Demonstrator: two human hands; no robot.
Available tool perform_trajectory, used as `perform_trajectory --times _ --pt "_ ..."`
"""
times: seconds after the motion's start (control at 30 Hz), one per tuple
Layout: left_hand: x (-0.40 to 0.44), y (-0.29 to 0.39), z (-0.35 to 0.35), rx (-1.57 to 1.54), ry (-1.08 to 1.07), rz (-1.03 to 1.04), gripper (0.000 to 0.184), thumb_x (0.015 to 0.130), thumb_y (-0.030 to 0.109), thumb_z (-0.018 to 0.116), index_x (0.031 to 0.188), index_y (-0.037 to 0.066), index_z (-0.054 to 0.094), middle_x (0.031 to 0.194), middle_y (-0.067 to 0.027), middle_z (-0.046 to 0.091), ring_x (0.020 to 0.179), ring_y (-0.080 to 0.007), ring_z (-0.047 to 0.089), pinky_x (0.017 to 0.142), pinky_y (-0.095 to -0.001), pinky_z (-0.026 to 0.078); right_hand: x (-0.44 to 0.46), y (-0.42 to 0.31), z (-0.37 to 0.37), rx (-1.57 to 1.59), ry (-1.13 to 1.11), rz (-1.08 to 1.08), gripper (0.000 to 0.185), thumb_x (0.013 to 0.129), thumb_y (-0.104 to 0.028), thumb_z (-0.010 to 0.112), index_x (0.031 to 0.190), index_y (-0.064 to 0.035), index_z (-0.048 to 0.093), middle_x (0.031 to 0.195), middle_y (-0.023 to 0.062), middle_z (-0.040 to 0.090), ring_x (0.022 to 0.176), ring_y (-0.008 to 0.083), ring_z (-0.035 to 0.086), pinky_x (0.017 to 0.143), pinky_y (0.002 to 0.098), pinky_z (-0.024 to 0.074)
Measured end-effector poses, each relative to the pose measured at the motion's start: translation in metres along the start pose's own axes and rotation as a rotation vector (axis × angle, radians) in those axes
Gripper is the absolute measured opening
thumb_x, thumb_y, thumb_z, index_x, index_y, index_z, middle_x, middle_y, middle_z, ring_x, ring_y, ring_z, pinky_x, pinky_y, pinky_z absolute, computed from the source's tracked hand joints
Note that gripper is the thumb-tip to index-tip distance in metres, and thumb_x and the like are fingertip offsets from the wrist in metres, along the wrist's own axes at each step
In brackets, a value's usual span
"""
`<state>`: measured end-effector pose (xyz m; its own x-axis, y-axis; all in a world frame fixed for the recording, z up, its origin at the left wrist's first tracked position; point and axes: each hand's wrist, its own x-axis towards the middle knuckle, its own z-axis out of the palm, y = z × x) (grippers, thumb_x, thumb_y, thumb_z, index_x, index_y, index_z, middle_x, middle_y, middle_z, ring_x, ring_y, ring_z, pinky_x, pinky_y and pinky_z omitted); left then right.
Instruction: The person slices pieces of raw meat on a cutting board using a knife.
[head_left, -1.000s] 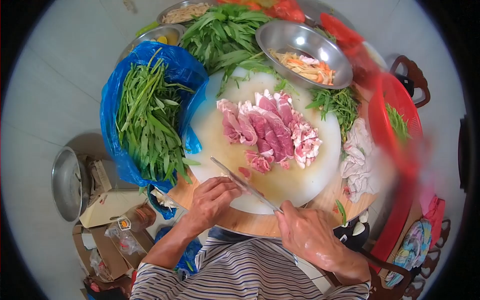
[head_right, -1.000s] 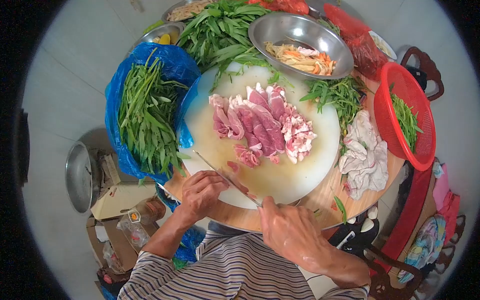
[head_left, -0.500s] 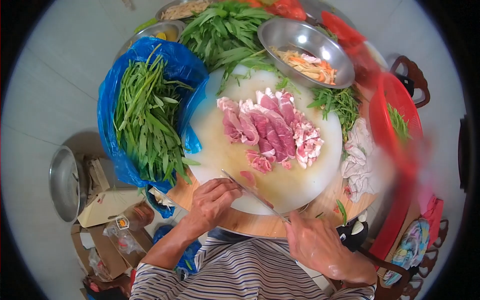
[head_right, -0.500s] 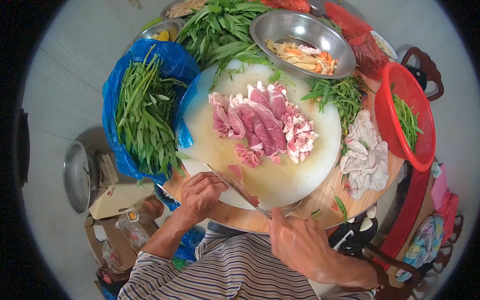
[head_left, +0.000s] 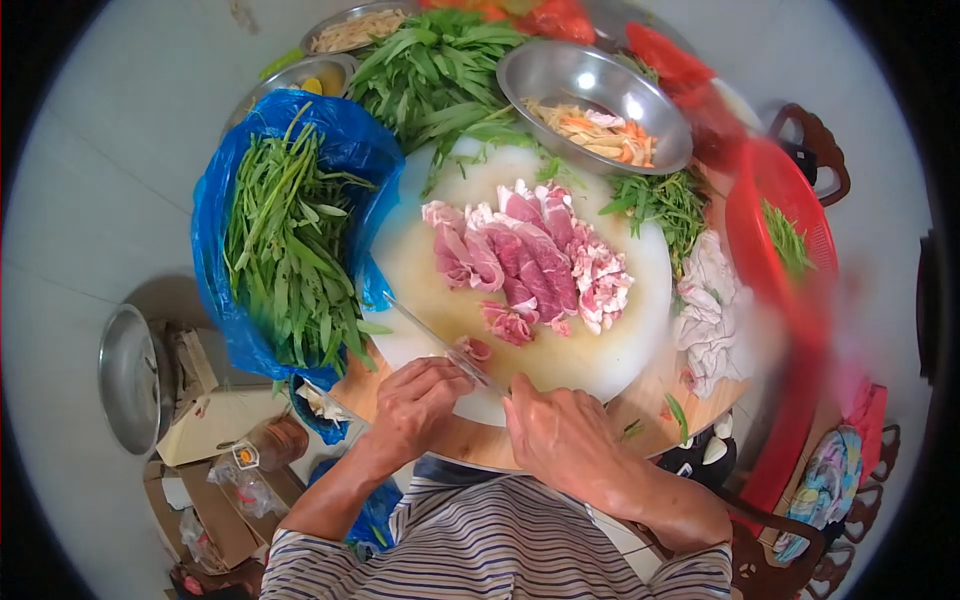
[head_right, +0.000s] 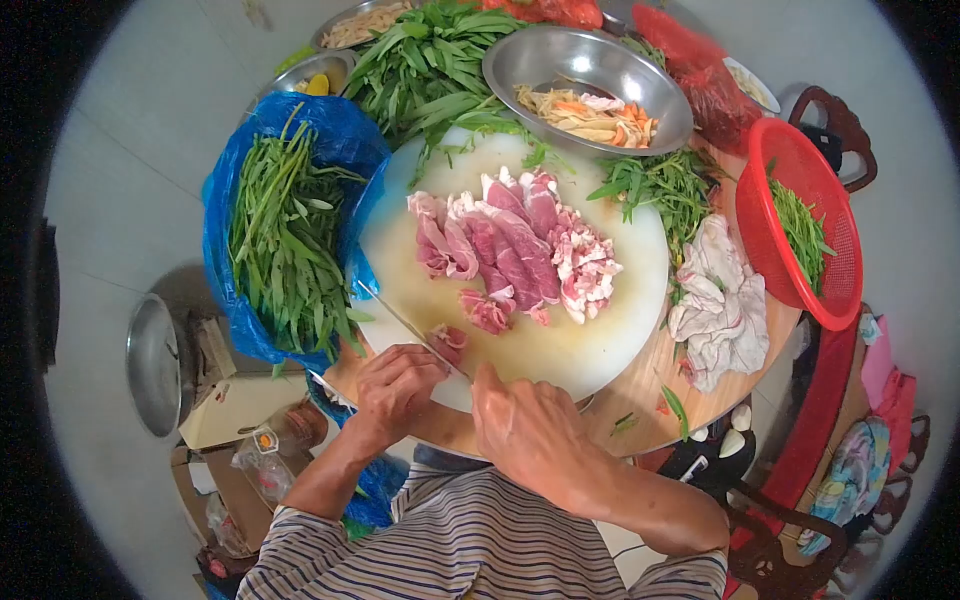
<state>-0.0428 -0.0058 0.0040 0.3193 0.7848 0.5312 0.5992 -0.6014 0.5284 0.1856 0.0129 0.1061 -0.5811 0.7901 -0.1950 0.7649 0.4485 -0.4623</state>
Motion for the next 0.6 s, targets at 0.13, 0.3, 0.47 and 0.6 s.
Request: perform_trajectory --times 0.13,0.3,0.47,0.6 --pt "0.002 0.004 -0.003 -0.02 0.009 -0.027 0.036 0.069 -0.002 0.075 0.105 0.005 0.075 0.102 -0.0088 0.076 0.101 -0.0291 0.075 0.087 -0.0405 0.062 -0.03 0.005 -0.01 -0.039 -0.083 0.028 0.013 0.094 -0.006 0.063 0.099 0.0061 0.061 0.063 0.0259 0.068 0.06 0.0429 0.075 0.054 0.0494 0.0608" --pt "-0.007 -0.003 0.004 -0.007 0.021 -0.012 0.038 0.072 -0.002 0.076 0.109 0.005 0.076 0.105 -0.0089 0.076 0.101 -0.0292 0.075 0.088 -0.0406 0.062 -0.041 0.003 -0.018 -0.133 -0.102 0.045 0.013 0.098 -0.008 0.062 0.096 0.0053 0.062 0.061 0.0245 0.067 0.058 0.0418 0.074 0.052 0.0499 0.0599" --pt "-0.008 -0.005 0.002 -0.024 0.045 -0.001 0.036 0.075 -0.001 0.075 0.111 0.006 0.076 0.109 -0.0094 0.077 0.104 -0.0292 0.076 0.089 -0.04 0.063 -0.02 -0.001 -0.011 -0.003 0.04 0.107 0.023 0.106 -0.015 0.06 0.096 0.0056 0.061 0.064 0.0227 0.069 0.058 0.0415 0.073 0.053 0.0493 0.0594" --pt "-0.005 -0.005 0.003 -0.046 0.062 0.003 0.033 0.08 -0.006 0.076 0.109 0.008 0.071 0.102 -0.0089 0.078 0.096 -0.0314 0.078 0.084 -0.0405 0.064 -0.023 -0.006 -0.018 0.052 0.081 0.072 0.023 0.106 -0.014 0.061 0.095 0.0055 0.06 0.065 0.0222 0.07 0.059 0.0421 0.073 0.053 0.0491 0.0591"
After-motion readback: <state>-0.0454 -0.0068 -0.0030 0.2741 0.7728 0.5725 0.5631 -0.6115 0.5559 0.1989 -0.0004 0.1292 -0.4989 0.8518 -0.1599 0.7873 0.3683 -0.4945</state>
